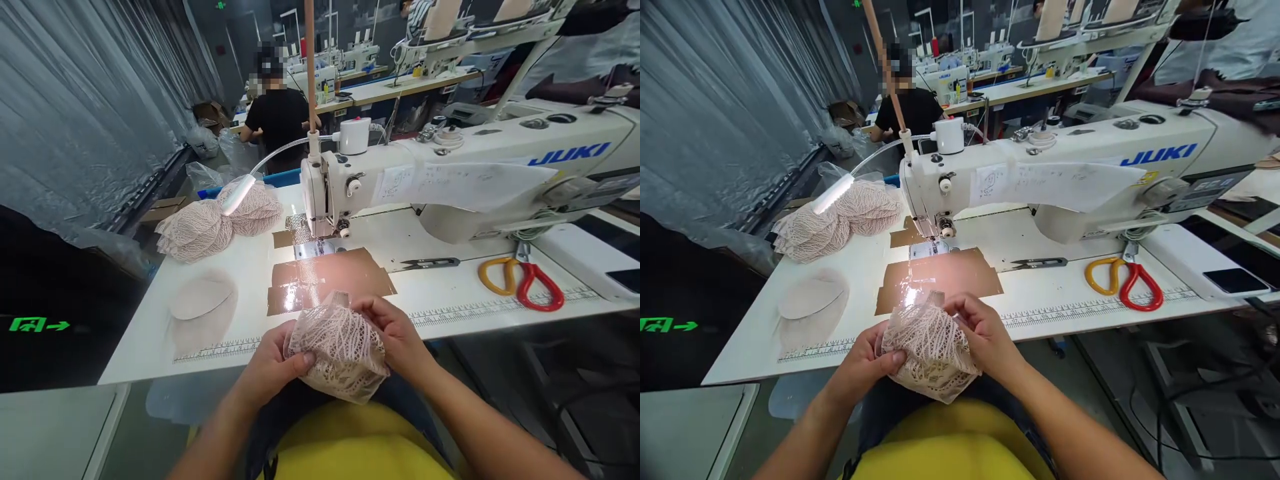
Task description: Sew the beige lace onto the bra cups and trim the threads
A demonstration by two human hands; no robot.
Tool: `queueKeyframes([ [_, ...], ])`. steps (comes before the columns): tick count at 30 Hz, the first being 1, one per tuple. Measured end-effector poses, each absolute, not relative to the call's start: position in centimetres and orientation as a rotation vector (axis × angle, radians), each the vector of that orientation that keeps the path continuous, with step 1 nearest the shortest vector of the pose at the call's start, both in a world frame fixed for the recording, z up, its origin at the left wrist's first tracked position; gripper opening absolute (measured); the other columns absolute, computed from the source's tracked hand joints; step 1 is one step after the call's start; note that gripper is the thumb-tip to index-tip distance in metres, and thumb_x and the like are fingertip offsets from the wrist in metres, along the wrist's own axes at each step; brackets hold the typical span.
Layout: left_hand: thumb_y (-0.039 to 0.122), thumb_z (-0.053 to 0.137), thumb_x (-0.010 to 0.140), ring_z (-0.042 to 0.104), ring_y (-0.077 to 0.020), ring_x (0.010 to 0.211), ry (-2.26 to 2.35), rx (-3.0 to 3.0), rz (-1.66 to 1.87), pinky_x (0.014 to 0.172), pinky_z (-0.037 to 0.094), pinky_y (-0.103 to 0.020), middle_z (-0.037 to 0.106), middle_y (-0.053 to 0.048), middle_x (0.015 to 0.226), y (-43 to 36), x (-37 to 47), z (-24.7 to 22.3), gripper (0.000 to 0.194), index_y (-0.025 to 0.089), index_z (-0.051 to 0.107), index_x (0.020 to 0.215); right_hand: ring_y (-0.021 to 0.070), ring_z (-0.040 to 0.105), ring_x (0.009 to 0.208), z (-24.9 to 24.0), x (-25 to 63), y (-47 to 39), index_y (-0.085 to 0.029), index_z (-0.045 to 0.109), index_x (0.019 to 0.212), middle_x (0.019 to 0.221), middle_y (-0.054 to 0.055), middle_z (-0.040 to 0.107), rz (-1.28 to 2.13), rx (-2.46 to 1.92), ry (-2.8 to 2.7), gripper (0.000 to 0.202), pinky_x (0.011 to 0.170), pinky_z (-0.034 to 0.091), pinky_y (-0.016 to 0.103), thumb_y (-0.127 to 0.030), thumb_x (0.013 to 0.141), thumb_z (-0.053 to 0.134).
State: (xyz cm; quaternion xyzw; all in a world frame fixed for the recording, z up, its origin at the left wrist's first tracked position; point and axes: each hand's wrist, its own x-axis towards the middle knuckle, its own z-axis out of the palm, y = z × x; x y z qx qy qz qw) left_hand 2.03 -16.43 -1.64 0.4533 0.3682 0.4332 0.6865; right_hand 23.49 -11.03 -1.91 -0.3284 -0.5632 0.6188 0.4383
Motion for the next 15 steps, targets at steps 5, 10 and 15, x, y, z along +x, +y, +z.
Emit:
queueKeyframes([
  [5, 0.026, 0.065, 0.081, 0.061, -0.0181, 0.082, 0.869, 0.861, 1.088, 0.075, 0.047, -0.027, 0.068, -0.006, 0.089, -16.5, 2.7, -2.0, 0.027, 0.013, 0.065, 0.104, 0.0185, 0.055, 0.077, -1.1, 24.1, -10.8, -0.018, 0.065, 0.079, 0.081, 0.004, 0.060, 1.526, -0.767, -1.652, 0.032, 0.071, 0.043, 0.029, -0.044, 0.089, 0.048],
  [10, 0.039, 0.051, 0.088, 0.063, -0.0197, 0.092, 0.767, 0.328, 1.307, 0.087, 0.048, -0.031, 0.070, -0.006, 0.093, -16.3, 4.1, -1.7, 0.032, 0.015, 0.067, 0.103, 0.0135, 0.049, 0.062, -1.0, 23.7, -11.2, -0.018, 0.063, 0.068, 0.065, -0.001, 0.054, 1.368, -0.875, -1.489, 0.021, 0.059, 0.040, 0.025, -0.034, 0.081, 0.063],
  [15, 0.042, 0.066, 0.076, 0.058, -0.0263, 0.107, 0.578, 0.320, 1.140, 0.093, 0.046, -0.037, 0.063, -0.013, 0.114, -17.1, 6.0, -1.2, 0.053, 0.014, 0.058, 0.120, 0.0172, 0.056, 0.073, -1.2, 22.6, -11.7, -0.019, 0.070, 0.075, 0.075, 0.003, 0.062, 1.349, -0.831, -1.482, 0.013, 0.069, 0.045, 0.029, -0.030, 0.078, 0.067],
])
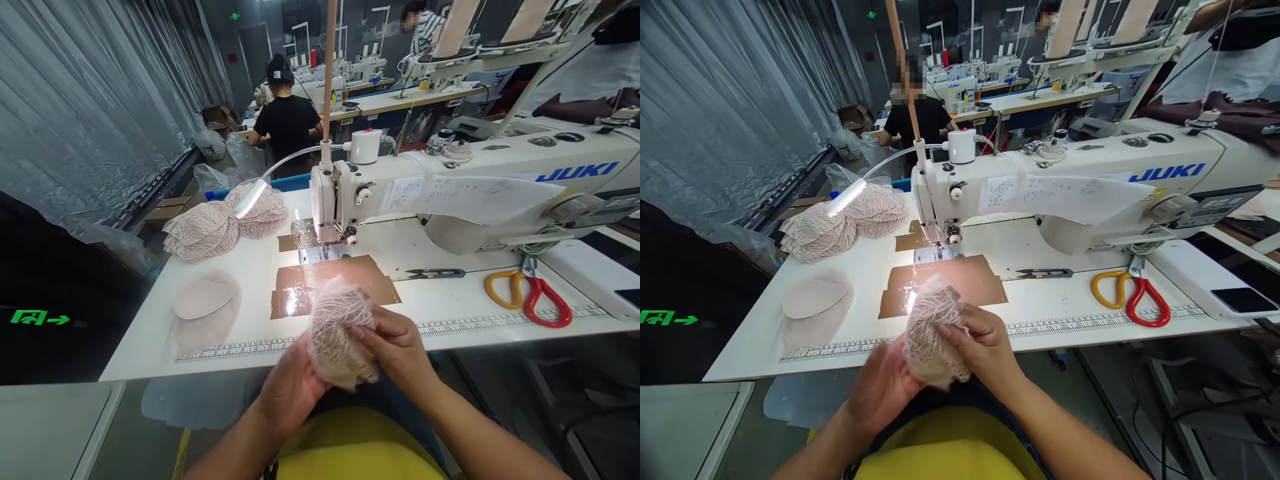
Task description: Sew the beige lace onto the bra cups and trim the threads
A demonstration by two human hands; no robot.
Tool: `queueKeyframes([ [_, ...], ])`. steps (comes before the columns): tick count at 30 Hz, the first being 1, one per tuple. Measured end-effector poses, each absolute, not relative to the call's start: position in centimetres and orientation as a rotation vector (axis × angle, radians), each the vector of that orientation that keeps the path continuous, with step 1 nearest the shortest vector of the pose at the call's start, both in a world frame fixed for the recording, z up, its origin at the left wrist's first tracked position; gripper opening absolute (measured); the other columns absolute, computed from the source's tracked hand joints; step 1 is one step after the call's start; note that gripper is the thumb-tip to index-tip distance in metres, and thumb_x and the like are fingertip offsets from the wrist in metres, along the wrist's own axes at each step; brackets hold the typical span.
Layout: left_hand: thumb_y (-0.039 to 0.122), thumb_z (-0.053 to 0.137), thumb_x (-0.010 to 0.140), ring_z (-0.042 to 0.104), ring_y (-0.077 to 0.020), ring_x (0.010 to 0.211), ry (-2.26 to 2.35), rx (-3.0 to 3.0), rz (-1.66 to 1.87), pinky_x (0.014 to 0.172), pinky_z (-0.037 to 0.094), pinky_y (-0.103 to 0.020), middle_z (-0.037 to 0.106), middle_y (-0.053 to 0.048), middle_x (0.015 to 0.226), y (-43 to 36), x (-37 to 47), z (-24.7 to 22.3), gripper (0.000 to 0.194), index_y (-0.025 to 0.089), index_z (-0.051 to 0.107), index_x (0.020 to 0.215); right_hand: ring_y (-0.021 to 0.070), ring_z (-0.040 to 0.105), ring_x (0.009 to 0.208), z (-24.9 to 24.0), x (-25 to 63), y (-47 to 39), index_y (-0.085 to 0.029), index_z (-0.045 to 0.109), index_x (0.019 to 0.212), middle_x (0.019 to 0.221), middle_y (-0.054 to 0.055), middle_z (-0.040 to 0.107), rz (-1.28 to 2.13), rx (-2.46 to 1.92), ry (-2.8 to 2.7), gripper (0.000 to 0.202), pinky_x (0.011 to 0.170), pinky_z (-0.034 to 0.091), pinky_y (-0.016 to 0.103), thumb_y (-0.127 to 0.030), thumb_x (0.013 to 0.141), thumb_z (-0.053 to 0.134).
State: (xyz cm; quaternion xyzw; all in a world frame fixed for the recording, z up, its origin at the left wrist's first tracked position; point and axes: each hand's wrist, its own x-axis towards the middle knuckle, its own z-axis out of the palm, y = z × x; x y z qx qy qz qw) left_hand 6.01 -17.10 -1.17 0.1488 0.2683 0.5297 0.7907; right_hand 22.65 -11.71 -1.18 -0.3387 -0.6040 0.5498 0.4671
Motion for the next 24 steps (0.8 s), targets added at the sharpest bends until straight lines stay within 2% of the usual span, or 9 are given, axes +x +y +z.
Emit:
queueKeyframes([
  [4, 0.006, 0.069, 0.063, 0.062, -0.0228, 0.095, 0.792, 0.424, 1.181, 0.085, 0.048, -0.033, 0.069, -0.007, 0.099, -17.4, 7.0, -1.8, 0.046, 0.015, 0.065, 0.107, 0.0150, 0.053, 0.064, -1.3, 22.0, -11.6, -0.018, 0.068, 0.067, 0.066, 0.001, 0.061, 1.514, -0.901, -1.299, 0.019, 0.063, 0.046, 0.028, -0.035, 0.072, 0.072],
  [8, 0.010, 0.063, 0.067, 0.060, -0.0161, 0.068, 0.933, 0.634, 1.083, 0.066, 0.047, -0.027, 0.067, -0.005, 0.070, -17.8, 4.9, -2.5, 0.007, 0.013, 0.068, 0.068, 0.0158, 0.057, 0.068, -0.9, 23.0, -10.4, -0.020, 0.066, 0.071, 0.072, 0.001, 0.065, 1.526, -0.874, -0.940, 0.021, 0.068, 0.049, 0.030, -0.035, 0.065, 0.078],
  [10, 0.010, 0.058, 0.071, 0.055, -0.0140, 0.060, 1.005, 0.898, 1.017, 0.063, 0.045, -0.026, 0.061, -0.004, 0.059, -18.0, 2.9, -2.0, 0.018, 0.013, 0.061, 0.054, 0.0153, 0.059, 0.068, -0.4, 23.7, -10.0, -0.021, 0.067, 0.077, 0.073, 0.001, 0.066, 1.567, -0.859, -0.957, 0.021, 0.067, 0.049, 0.029, -0.035, 0.066, 0.078],
  [13, 0.015, 0.060, 0.077, 0.057, -0.0191, 0.088, 1.199, 1.293, 1.144, 0.082, 0.045, -0.030, 0.064, -0.007, 0.094, -18.1, 0.5, -0.1, 0.011, 0.018, 0.066, 0.084, 0.0138, 0.058, 0.065, 0.4, 23.9, -10.2, -0.020, 0.068, 0.079, 0.072, 0.001, 0.064, 1.673, -0.842, -1.266, 0.016, 0.063, 0.047, 0.026, -0.033, 0.071, 0.074],
  [16, 0.024, 0.073, 0.069, 0.042, -0.0269, 0.122, 1.283, 1.551, 1.076, 0.102, 0.034, -0.035, 0.048, -0.008, 0.133, -17.7, 0.1, 1.8, 0.060, 0.025, 0.052, 0.125, 0.0138, 0.057, 0.068, 1.0, 23.1, -10.9, -0.018, 0.068, 0.084, 0.076, 0.001, 0.064, 1.733, -0.699, -1.673, 0.013, 0.064, 0.045, 0.025, -0.030, 0.080, 0.066],
  [18, 0.027, 0.074, 0.068, 0.048, -0.0263, 0.114, 1.241, 1.614, 0.891, 0.096, 0.038, -0.032, 0.054, -0.009, 0.123, -17.2, 0.8, 2.4, 0.059, 0.021, 0.053, 0.123, 0.0143, 0.057, 0.072, 1.1, 22.4, -11.3, -0.018, 0.068, 0.089, 0.080, 0.001, 0.064, 1.704, -0.613, -1.846, 0.014, 0.066, 0.044, 0.025, -0.029, 0.084, 0.061],
  [20, 0.030, 0.069, 0.074, 0.055, -0.0189, 0.086, 1.176, 1.576, 0.771, 0.075, 0.044, -0.026, 0.060, -0.005, 0.095, -16.8, 1.5, 2.2, 0.035, 0.017, 0.059, 0.104, 0.0137, 0.056, 0.069, 1.0, 22.0, -11.5, -0.018, 0.067, 0.087, 0.077, 0.001, 0.064, 1.611, -0.641, -1.940, 0.014, 0.063, 0.043, 0.024, -0.029, 0.084, 0.059],
  [22, 0.031, 0.065, 0.077, 0.047, -0.0120, 0.067, 1.162, 1.552, 0.729, 0.060, 0.038, -0.022, 0.052, 0.001, 0.075, -16.5, 2.1, 1.7, 0.020, 0.015, 0.058, 0.086, 0.0134, 0.055, 0.066, 0.8, 21.7, -11.6, -0.018, 0.066, 0.080, 0.072, 0.000, 0.063, 1.465, -0.726, -1.981, 0.014, 0.060, 0.042, 0.024, -0.030, 0.084, 0.060],
  [24, 0.032, 0.065, 0.076, 0.039, -0.0100, 0.062, 1.192, 1.574, 0.711, 0.056, 0.033, -0.021, 0.046, 0.003, 0.069, -16.3, 2.4, 1.2, 0.021, 0.014, 0.054, 0.078, 0.0140, 0.055, 0.066, 0.6, 21.5, -11.6, -0.019, 0.062, 0.072, 0.071, 0.001, 0.062, 1.303, -0.785, -1.985, 0.016, 0.061, 0.042, 0.025, -0.030, 0.084, 0.059],
])
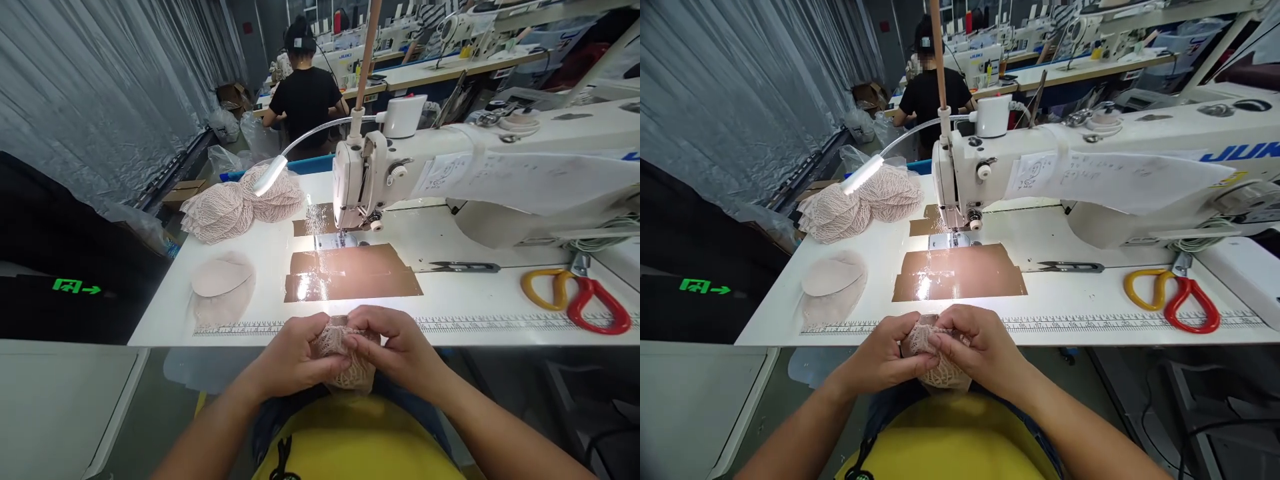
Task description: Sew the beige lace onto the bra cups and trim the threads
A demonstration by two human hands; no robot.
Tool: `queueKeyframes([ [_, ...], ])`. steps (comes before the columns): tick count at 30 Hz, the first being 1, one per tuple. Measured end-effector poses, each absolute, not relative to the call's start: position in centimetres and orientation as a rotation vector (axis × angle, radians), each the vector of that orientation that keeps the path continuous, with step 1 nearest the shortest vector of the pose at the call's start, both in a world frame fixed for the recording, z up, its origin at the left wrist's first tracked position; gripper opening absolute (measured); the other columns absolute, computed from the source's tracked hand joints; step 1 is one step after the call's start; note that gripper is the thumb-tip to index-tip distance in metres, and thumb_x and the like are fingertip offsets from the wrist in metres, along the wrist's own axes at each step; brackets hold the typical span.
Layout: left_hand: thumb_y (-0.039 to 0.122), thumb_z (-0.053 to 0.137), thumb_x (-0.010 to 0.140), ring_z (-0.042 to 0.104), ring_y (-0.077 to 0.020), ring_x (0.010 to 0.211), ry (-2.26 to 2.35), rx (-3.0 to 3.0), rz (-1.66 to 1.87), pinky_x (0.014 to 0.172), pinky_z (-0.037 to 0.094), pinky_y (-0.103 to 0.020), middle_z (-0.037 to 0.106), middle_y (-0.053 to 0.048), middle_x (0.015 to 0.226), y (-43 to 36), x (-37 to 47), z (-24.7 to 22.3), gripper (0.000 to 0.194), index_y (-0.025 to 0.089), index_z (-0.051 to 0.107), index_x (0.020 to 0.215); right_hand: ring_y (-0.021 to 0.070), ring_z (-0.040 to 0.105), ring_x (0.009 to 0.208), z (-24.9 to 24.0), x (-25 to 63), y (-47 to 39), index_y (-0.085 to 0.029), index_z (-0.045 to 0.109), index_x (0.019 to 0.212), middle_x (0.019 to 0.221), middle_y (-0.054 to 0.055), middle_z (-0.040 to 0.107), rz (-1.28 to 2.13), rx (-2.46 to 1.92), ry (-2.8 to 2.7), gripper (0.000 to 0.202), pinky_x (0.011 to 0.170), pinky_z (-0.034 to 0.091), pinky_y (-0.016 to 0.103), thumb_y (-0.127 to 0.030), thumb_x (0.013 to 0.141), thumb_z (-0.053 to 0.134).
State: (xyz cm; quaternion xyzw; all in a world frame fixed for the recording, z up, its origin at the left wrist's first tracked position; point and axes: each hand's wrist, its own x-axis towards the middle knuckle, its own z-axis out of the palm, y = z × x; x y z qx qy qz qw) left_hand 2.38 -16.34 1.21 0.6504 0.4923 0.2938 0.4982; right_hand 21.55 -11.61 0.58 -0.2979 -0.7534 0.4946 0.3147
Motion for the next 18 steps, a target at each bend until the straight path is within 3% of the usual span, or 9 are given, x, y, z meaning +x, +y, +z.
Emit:
queueKeyframes([
  [5, 0.039, 0.066, 0.076, 0.039, -0.0105, 0.065, 1.117, 1.476, 0.743, 0.057, 0.033, -0.021, 0.045, 0.002, 0.072, -15.9, 2.3, 1.0, 0.030, 0.013, 0.055, 0.084, 0.0153, 0.058, 0.069, 0.5, 21.3, -11.3, -0.021, 0.058, 0.067, 0.076, 0.002, 0.064, 1.095, -0.877, -1.924, 0.016, 0.062, 0.044, 0.027, -0.026, 0.082, 0.058],
  [18, 0.038, 0.062, 0.082, 0.048, -0.0127, 0.072, 1.045, 1.323, 0.798, 0.064, 0.040, -0.022, 0.056, -0.003, 0.079, -13.6, 2.0, 1.0, 0.029, 0.011, 0.064, 0.092, 0.0138, 0.056, 0.057, 0.8, 21.1, -10.3, -0.019, 0.054, 0.059, 0.063, 0.001, 0.063, 1.136, -1.057, -1.900, 0.020, 0.051, 0.041, 0.025, -0.025, 0.077, 0.060],
])
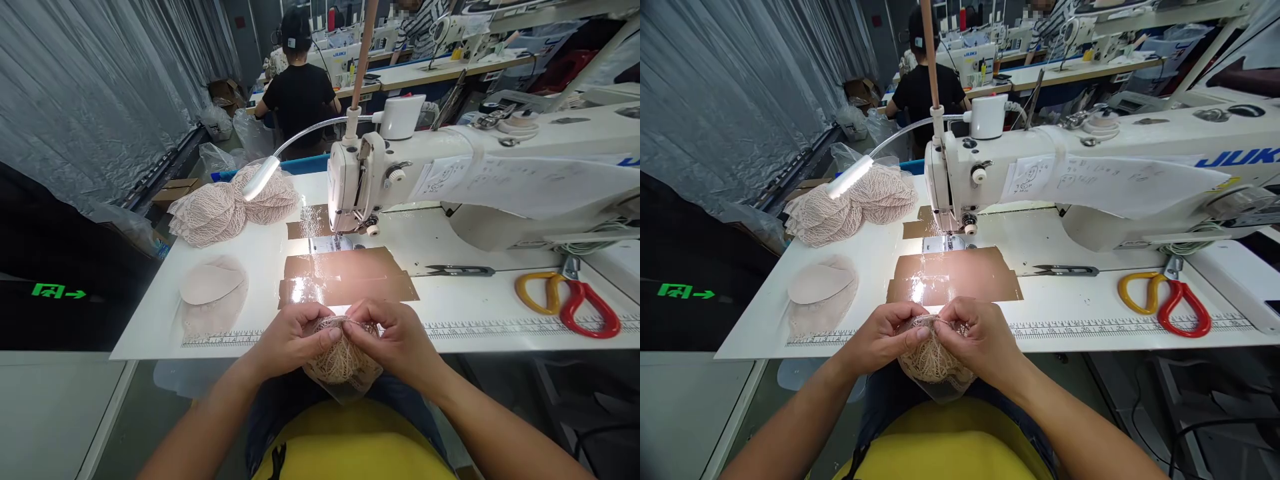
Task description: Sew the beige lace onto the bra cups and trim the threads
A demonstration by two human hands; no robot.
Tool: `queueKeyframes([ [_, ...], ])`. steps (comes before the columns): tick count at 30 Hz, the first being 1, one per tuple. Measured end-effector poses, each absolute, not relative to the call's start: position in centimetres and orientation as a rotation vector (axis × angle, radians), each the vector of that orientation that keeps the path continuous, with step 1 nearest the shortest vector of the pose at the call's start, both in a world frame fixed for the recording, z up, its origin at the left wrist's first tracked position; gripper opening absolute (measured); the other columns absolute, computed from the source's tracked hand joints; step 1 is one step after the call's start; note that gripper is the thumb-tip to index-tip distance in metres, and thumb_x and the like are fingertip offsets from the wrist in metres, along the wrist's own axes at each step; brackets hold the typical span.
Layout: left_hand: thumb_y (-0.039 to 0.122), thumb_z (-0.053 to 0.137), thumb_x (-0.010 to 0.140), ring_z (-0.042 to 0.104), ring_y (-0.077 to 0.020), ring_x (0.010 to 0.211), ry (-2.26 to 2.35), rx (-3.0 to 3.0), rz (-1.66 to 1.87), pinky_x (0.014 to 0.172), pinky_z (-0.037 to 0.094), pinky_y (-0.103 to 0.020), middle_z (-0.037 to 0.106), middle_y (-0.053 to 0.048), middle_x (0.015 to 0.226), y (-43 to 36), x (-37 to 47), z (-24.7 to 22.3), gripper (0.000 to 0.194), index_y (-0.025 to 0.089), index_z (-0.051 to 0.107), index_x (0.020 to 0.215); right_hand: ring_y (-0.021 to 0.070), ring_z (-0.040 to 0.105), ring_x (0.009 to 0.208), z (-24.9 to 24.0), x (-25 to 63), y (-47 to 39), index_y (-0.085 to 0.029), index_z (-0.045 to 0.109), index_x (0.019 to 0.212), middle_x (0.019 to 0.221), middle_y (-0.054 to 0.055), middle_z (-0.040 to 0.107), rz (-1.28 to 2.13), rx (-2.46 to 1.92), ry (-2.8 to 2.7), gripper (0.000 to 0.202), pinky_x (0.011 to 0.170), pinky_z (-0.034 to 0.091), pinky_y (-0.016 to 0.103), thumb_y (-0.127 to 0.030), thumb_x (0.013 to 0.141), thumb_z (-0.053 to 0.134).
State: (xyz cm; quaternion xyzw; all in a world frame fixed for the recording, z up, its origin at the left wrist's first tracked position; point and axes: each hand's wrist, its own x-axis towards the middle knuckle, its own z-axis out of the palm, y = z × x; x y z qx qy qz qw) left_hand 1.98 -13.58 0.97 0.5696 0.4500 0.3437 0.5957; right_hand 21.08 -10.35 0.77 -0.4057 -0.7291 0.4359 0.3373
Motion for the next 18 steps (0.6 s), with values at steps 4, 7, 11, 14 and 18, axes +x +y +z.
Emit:
queueKeyframes([
  [4, 0.040, 0.061, 0.082, 0.047, -0.0124, 0.070, 1.004, 1.283, 0.790, 0.062, 0.039, -0.022, 0.054, -0.003, 0.076, -12.9, 2.1, 1.0, 0.031, 0.010, 0.064, 0.089, 0.0144, 0.056, 0.059, 0.9, 21.2, -9.8, -0.019, 0.054, 0.059, 0.064, 0.002, 0.063, 1.160, -1.067, -1.904, 0.021, 0.051, 0.040, 0.025, -0.027, 0.077, 0.060],
  [7, 0.040, 0.060, 0.082, 0.043, -0.0105, 0.064, 1.009, 1.289, 0.785, 0.057, 0.035, -0.021, 0.050, -0.001, 0.070, -12.4, 2.2, 0.8, 0.031, 0.010, 0.062, 0.084, 0.0131, 0.053, 0.057, 0.8, 21.4, -9.1, -0.019, 0.057, 0.064, 0.063, 0.001, 0.061, 1.185, -1.090, -1.890, 0.017, 0.051, 0.039, 0.025, -0.029, 0.077, 0.061],
  [11, 0.038, 0.059, 0.083, 0.037, -0.0086, 0.060, 1.075, 1.373, 0.812, 0.053, 0.031, -0.020, 0.044, 0.001, 0.065, -11.7, 2.3, 0.7, 0.028, 0.011, 0.058, 0.076, 0.0140, 0.054, 0.064, 0.4, 21.7, -7.8, -0.018, 0.065, 0.085, 0.073, 0.002, 0.063, 1.386, -1.045, -1.838, 0.018, 0.056, 0.043, 0.025, -0.034, 0.078, 0.063],
  [14, 0.037, 0.062, 0.082, 0.039, -0.0085, 0.060, 0.994, 1.313, 0.791, 0.055, 0.032, -0.020, 0.044, 0.001, 0.066, -11.2, 2.2, 1.0, 0.026, 0.012, 0.057, 0.076, 0.0123, 0.050, 0.059, 0.4, 22.0, -7.0, -0.016, 0.066, 0.076, 0.065, 0.001, 0.058, 1.559, -0.970, -1.804, 0.022, 0.052, 0.040, 0.024, -0.037, 0.078, 0.063],
  [18, 0.035, 0.067, 0.078, 0.050, -0.0122, 0.070, 0.745, 1.085, 0.687, 0.065, 0.041, -0.023, 0.054, -0.003, 0.077, -10.5, 2.0, 1.5, 0.027, 0.012, 0.060, 0.091, 0.0095, 0.043, 0.053, 1.2, 22.2, -6.4, -0.016, 0.065, 0.070, 0.059, -0.001, 0.052, 1.623, -0.880, -1.747, 0.022, 0.048, 0.034, 0.022, -0.037, 0.075, 0.066],
])
